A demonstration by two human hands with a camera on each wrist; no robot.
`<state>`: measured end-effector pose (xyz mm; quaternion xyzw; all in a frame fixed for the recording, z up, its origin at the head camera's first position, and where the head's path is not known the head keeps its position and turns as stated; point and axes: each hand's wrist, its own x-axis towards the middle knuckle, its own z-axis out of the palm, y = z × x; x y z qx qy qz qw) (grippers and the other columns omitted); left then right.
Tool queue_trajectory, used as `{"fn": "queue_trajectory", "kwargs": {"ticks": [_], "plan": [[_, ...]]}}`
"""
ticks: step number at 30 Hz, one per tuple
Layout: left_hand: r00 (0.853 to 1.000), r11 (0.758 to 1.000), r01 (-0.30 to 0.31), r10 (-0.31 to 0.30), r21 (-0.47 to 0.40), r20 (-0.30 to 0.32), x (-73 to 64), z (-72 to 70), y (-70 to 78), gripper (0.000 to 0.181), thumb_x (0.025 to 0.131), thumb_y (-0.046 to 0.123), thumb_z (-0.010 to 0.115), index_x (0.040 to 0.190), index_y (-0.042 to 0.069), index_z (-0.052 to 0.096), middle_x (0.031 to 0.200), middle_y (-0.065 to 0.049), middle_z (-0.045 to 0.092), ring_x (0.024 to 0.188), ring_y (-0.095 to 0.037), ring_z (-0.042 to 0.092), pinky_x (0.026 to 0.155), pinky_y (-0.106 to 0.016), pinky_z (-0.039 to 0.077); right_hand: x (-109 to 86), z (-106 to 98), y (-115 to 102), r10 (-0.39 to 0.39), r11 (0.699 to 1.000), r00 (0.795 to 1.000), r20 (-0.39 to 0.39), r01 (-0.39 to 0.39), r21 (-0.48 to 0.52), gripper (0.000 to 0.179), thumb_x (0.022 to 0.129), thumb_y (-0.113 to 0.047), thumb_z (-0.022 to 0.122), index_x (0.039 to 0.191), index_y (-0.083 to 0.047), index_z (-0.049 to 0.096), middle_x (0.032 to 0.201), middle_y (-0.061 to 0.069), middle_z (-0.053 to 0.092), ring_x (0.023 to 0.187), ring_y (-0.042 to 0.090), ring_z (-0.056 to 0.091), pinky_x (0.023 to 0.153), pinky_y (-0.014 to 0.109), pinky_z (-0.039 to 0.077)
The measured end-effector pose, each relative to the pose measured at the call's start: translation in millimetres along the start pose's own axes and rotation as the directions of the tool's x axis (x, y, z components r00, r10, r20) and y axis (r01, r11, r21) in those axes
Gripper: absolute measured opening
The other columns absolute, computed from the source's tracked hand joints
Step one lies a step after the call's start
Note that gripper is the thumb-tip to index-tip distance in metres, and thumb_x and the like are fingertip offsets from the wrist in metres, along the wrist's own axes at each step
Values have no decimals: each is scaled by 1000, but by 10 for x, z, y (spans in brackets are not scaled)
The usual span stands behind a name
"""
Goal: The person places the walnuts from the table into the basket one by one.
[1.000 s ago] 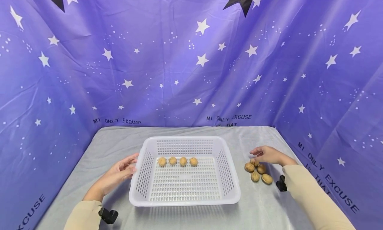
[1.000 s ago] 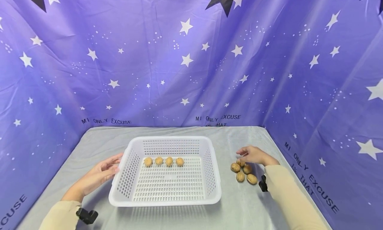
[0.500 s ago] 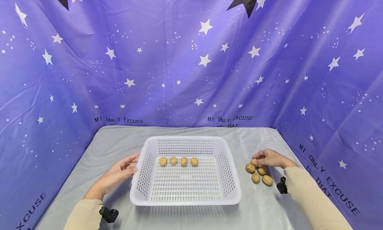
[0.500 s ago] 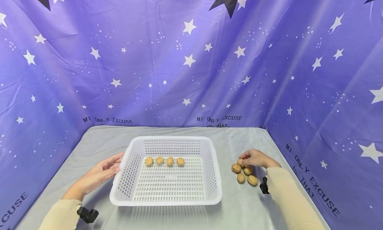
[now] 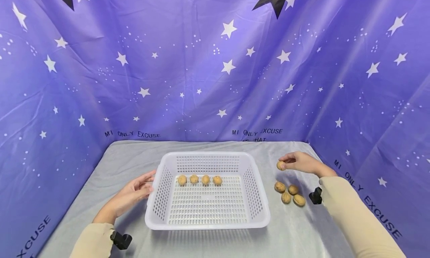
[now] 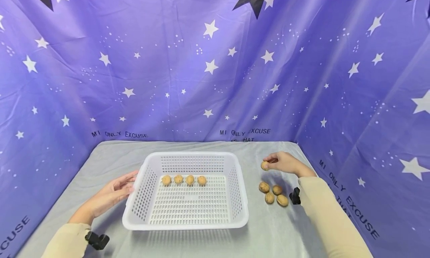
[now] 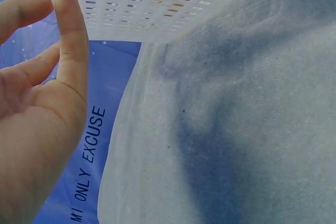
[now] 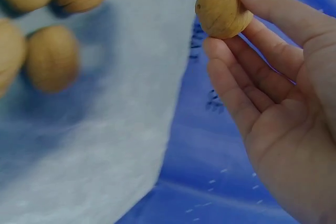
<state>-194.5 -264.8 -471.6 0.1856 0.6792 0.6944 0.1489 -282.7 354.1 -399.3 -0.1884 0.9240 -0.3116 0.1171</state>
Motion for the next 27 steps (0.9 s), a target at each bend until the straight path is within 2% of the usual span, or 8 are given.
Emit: {"fn": "queue_trajectory", "kwargs": {"ticks": [6,13,19,24,27], "plan": [[1000,1000,2,-2,4,9,-1,-6,21,66,101,-3,52,155,-10,15,143,-31,39,113,-20,62,93,-35,54,109,-87,-336,-88,995,996,-24,87,-43,39,97,-25,69,127,0,66,114,12,71,101,26,66,84,40,55],[1000,1000,1,-1,-3,11,4,-2,32,66,101,-3,51,155,-9,15,144,-36,34,115,-21,61,94,-36,54,321,-23,-737,-174,981,985,7,174,-80,41,93,-29,74,125,-4,69,114,5,72,106,23,67,90,42,55],[1000,1000,16,-16,4,7,6,-5,31,67,101,-1,53,156,-9,15,145,-35,35,116,-23,61,94,-37,54,513,175,-1118,-244,963,968,55,249,-99,42,90,-31,76,123,-6,70,112,2,72,102,18,67,90,38,55],[1000,1000,10,-10,7,6,5,-2,31,66,101,-2,53,155,-9,16,144,-33,38,115,-22,61,94,-37,54,718,429,-1390,-278,951,951,137,292,-98,42,91,-31,75,126,-9,69,113,-3,71,103,12,66,93,34,53],[1000,1000,9,-9,6,8,5,6,34,66,101,-3,52,155,-9,16,144,-34,37,116,-23,61,94,-38,54,833,615,-1535,-331,935,926,184,347,-68,39,92,-26,74,125,-7,69,114,-3,70,103,10,65,96,31,52]]}}
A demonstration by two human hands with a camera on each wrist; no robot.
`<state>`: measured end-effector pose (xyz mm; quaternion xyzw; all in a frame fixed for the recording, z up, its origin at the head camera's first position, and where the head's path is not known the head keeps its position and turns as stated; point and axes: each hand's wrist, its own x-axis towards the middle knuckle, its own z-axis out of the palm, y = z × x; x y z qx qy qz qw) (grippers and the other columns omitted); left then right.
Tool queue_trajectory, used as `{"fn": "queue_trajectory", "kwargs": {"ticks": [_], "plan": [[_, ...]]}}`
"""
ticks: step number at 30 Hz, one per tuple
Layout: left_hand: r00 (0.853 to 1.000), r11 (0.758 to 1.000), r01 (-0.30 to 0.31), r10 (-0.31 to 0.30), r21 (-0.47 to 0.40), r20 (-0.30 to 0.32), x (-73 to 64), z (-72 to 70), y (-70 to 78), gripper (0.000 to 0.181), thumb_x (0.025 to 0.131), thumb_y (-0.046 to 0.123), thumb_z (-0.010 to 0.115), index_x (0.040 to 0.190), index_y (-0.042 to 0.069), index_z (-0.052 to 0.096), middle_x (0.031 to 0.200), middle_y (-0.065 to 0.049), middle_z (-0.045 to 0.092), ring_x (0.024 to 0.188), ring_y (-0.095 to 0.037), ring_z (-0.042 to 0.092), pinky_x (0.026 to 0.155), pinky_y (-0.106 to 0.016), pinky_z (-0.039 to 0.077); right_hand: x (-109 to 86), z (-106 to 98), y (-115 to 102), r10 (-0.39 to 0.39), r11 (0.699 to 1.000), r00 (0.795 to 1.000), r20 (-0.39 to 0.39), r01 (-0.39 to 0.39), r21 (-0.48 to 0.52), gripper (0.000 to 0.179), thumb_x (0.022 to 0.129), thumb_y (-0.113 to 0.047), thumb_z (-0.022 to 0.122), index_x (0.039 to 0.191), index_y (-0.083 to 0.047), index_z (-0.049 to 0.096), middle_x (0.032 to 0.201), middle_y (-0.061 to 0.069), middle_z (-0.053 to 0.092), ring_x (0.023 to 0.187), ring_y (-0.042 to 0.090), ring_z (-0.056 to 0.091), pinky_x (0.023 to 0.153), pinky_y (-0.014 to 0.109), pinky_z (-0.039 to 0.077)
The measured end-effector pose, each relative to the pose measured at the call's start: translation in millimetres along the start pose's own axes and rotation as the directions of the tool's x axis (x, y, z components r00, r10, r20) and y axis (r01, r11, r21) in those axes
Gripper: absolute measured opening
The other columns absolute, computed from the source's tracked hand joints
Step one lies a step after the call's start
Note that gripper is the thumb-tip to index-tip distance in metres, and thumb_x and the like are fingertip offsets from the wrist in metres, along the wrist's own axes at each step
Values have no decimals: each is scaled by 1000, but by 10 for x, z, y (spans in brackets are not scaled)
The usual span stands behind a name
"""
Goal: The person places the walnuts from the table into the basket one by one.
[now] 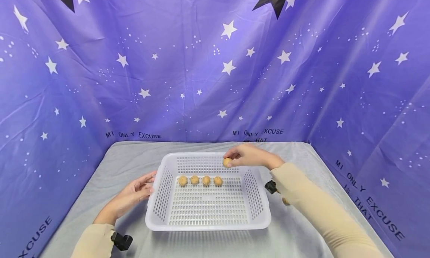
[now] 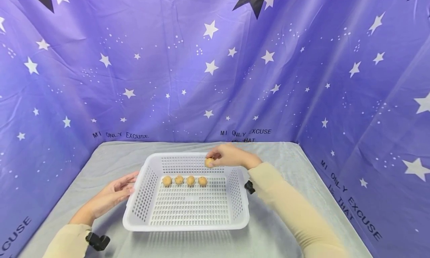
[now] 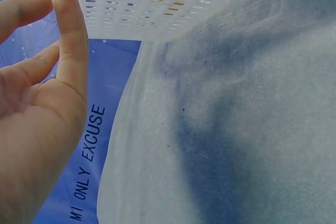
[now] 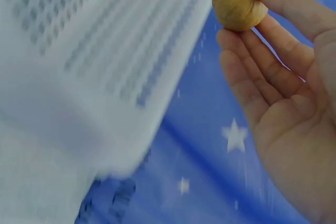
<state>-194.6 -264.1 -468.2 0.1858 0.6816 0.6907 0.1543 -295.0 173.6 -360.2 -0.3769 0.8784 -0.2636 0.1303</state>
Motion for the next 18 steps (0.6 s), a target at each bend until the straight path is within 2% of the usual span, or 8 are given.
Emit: {"fn": "queue_trajectory", "kwargs": {"ticks": [4,12,18], "plan": [[1000,1000,6,-6,-1,-5,-11,5,1,66,101,-2,52,155,-9,15,144,-35,36,116,-23,61,94,-37,54,239,227,-145,-94,996,995,45,94,0,37,93,-23,73,126,-6,68,116,-2,70,104,8,64,97,29,51],[1000,1000,6,-6,-2,-6,-6,-22,-20,66,101,-2,53,155,-9,16,144,-31,39,116,-22,61,94,-36,54,597,713,-426,-169,985,980,103,173,-29,37,93,-23,73,127,-8,68,118,-4,68,105,3,61,98,24,48],[1000,1000,0,0,3,-7,-1,-29,-37,66,101,-2,53,155,-9,16,143,-34,38,115,-23,62,94,-36,54,814,1099,-488,-238,970,964,121,243,-25,38,91,-23,75,125,-6,69,115,-3,70,100,2,62,92,19,50]]}}
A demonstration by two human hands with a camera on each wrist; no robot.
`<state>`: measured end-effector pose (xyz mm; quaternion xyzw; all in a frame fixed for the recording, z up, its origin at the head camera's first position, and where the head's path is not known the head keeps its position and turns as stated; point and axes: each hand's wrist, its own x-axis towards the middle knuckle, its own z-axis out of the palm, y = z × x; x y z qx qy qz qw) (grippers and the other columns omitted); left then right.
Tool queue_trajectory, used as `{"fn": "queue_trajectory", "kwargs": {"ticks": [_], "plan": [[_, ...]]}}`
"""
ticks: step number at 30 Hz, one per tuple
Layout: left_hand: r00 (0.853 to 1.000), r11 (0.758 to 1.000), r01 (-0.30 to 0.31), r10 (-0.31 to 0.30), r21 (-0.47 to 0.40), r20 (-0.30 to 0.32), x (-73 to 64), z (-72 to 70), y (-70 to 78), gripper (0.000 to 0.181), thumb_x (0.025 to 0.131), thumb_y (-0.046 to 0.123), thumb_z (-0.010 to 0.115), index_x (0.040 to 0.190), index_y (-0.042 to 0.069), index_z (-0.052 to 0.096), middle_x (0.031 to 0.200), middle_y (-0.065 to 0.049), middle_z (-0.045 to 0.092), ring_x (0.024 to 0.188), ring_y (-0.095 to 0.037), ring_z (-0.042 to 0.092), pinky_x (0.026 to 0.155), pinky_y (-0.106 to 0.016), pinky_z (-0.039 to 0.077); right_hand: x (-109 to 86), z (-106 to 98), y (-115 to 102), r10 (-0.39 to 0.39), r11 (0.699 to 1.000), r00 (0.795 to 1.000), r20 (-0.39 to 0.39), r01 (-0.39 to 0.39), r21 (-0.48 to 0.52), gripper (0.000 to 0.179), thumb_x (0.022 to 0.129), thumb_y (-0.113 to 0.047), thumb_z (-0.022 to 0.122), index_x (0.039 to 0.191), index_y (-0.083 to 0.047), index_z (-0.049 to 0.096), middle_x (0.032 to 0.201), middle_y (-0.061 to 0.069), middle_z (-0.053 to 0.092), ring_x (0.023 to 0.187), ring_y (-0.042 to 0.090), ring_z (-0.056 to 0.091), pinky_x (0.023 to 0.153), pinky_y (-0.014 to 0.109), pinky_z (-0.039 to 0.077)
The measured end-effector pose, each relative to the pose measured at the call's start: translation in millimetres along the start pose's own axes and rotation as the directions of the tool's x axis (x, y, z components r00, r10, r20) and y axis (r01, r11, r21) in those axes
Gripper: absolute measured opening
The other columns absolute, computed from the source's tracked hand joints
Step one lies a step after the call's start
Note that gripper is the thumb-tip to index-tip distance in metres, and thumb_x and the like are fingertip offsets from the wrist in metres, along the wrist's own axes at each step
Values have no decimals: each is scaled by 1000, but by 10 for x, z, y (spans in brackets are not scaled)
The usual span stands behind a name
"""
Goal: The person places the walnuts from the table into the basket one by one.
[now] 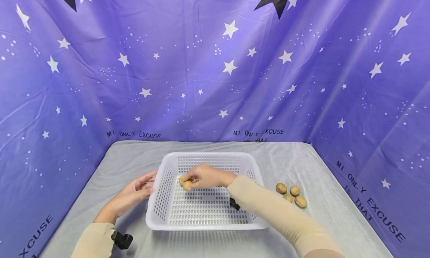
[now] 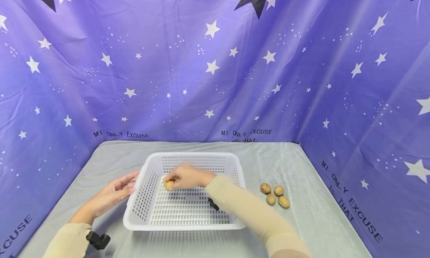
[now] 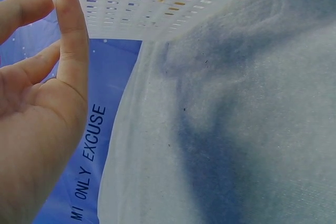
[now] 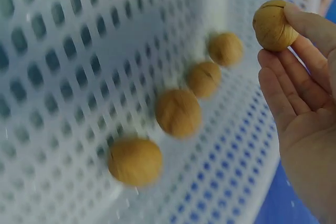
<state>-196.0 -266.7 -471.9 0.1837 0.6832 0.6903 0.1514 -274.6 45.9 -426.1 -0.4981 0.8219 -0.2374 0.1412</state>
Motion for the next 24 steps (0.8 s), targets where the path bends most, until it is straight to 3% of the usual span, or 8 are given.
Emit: {"fn": "queue_trajectory", "kwargs": {"ticks": [10,14,24], "plan": [[1000,1000,3,-3,-6,3,5,7,7,66,101,-2,52,155,-9,15,144,-34,36,116,-23,61,94,-36,54,214,394,35,-7,1000,998,55,9,-28,36,92,-25,75,125,-10,70,106,-12,65,97,-2,58,88,11,45],[1000,1000,-2,2,2,5,-2,10,16,66,101,-1,52,155,-9,15,143,-32,38,117,-23,61,94,-35,54,236,435,47,24,999,999,46,-22,-42,36,92,-27,75,125,-13,70,108,-13,64,97,-2,58,84,11,46],[1000,1000,-7,7,0,-7,-22,42,53,68,100,-3,53,154,-11,13,142,-23,42,115,-19,62,93,-34,55,227,415,41,81,995,996,36,-82,57,38,90,-21,76,125,-10,68,120,-6,67,103,2,63,90,14,48]]}}
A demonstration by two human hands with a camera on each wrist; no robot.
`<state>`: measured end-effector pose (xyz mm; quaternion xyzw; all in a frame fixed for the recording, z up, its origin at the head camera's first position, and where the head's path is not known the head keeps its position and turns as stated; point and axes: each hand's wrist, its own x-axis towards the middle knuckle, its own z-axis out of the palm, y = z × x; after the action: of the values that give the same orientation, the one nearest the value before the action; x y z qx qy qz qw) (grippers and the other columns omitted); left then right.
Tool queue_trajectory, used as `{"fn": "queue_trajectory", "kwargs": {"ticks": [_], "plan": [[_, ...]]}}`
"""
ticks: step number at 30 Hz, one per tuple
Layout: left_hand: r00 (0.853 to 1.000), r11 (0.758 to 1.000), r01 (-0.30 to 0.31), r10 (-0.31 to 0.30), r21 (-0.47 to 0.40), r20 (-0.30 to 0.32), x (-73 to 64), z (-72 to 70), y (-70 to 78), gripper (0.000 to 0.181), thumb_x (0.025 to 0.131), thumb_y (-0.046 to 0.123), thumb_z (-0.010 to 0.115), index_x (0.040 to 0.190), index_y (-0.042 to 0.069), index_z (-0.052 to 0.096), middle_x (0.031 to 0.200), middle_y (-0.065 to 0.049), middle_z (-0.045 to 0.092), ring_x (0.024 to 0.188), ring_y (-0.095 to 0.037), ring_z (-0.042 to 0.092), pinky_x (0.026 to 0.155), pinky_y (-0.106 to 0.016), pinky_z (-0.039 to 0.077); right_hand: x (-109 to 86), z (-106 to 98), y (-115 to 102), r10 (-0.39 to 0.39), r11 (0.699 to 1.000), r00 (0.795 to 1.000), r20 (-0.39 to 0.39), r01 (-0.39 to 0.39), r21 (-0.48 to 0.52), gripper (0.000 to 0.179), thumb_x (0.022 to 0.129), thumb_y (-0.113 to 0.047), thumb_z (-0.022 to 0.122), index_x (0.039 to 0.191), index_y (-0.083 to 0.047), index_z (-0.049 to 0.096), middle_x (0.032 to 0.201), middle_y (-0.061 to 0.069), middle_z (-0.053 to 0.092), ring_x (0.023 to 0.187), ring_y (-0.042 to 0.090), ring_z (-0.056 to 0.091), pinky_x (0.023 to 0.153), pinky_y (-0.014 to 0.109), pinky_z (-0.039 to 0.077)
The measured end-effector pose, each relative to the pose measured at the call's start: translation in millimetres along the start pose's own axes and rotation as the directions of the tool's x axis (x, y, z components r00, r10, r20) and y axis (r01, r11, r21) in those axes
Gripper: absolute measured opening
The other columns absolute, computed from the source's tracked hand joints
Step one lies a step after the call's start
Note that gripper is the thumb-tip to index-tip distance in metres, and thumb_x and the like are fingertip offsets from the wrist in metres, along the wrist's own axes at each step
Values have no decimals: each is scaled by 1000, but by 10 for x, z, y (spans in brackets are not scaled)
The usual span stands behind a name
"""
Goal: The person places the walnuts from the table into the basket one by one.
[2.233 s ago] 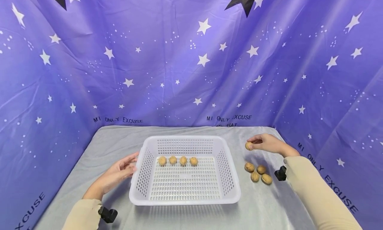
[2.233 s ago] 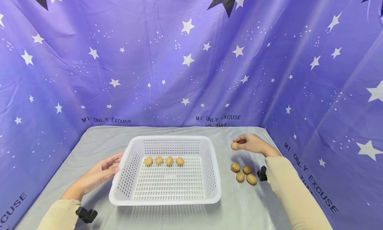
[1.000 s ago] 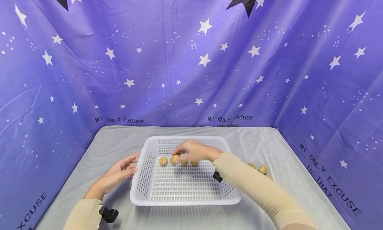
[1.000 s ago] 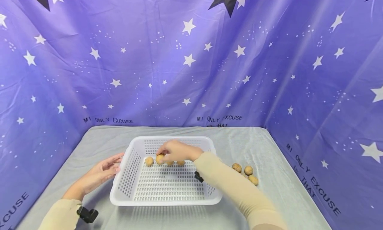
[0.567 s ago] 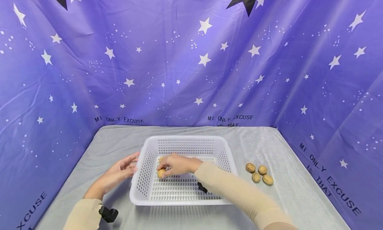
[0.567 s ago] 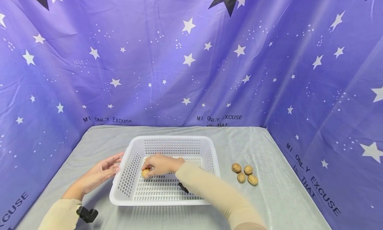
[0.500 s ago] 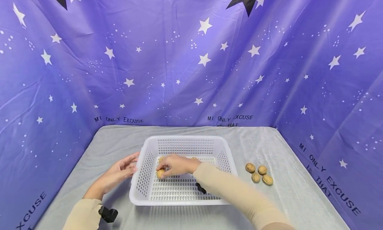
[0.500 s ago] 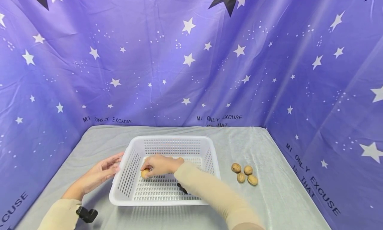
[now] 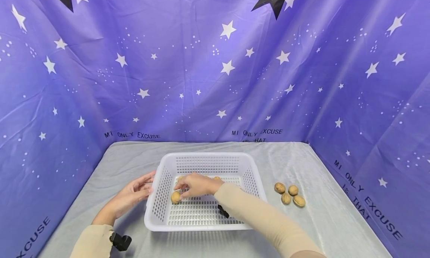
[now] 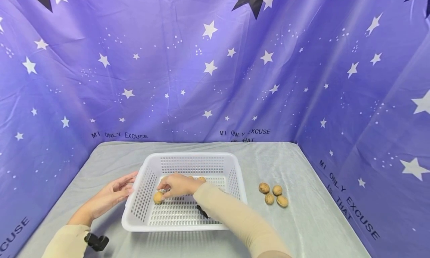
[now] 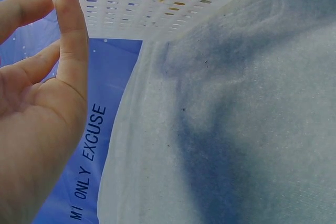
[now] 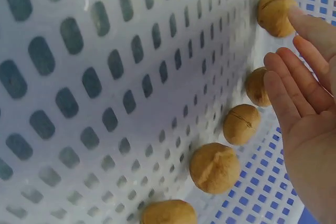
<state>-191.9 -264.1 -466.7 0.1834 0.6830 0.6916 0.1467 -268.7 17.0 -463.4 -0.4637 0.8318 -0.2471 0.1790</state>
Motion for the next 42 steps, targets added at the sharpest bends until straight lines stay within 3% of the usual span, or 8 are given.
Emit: {"fn": "queue_trajectory", "kwargs": {"ticks": [9,13,17,25,34,42], "plan": [[1000,1000,-1,1,-3,5,2,-3,-7,67,100,-3,52,154,-11,13,142,-30,38,113,-18,62,93,-34,54,-122,-263,-65,-27,999,999,-20,28,41,37,92,-19,74,125,-4,68,124,3,68,108,13,66,95,25,51],[1000,1000,-2,2,2,2,4,-10,-21,67,100,-3,53,155,-11,14,142,-29,39,113,-19,62,93,-34,54,-235,-451,-115,-21,999,999,-29,22,23,38,93,-22,73,127,-8,68,126,2,68,111,16,64,97,28,50],[1000,1000,-6,6,6,1,3,-10,-32,66,100,-3,52,155,-10,15,142,-30,40,114,-21,62,93,-35,54,-403,-645,-133,27,1000,999,-32,-27,-4,38,94,-29,72,129,-15,67,128,-3,66,115,14,61,101,32,48],[1000,1000,-4,4,5,2,-3,-7,-25,67,100,-3,53,155,-10,15,143,-33,37,115,-24,61,93,-36,54,-880,-993,31,68,997,989,-130,-72,-29,36,95,-21,71,128,-10,67,127,-2,66,115,16,61,103,37,46],[1000,1000,3,-3,1,-10,21,-32,-26,67,100,-2,54,155,-11,16,144,-34,35,115,-21,61,93,-34,54,-1544,-1311,384,151,985,947,-285,-167,-34,36,93,-25,72,125,-9,68,124,2,67,113,23,62,101,49,48],[1000,1000,14,-14,2,-10,6,-24,-44,67,100,-2,54,155,-10,15,145,-33,34,115,-20,61,94,-34,54,-2184,-1394,693,225,969,891,-393,-248,-8,33,93,-24,74,122,-9,70,118,4,69,107,24,64,96,52,50]]}}
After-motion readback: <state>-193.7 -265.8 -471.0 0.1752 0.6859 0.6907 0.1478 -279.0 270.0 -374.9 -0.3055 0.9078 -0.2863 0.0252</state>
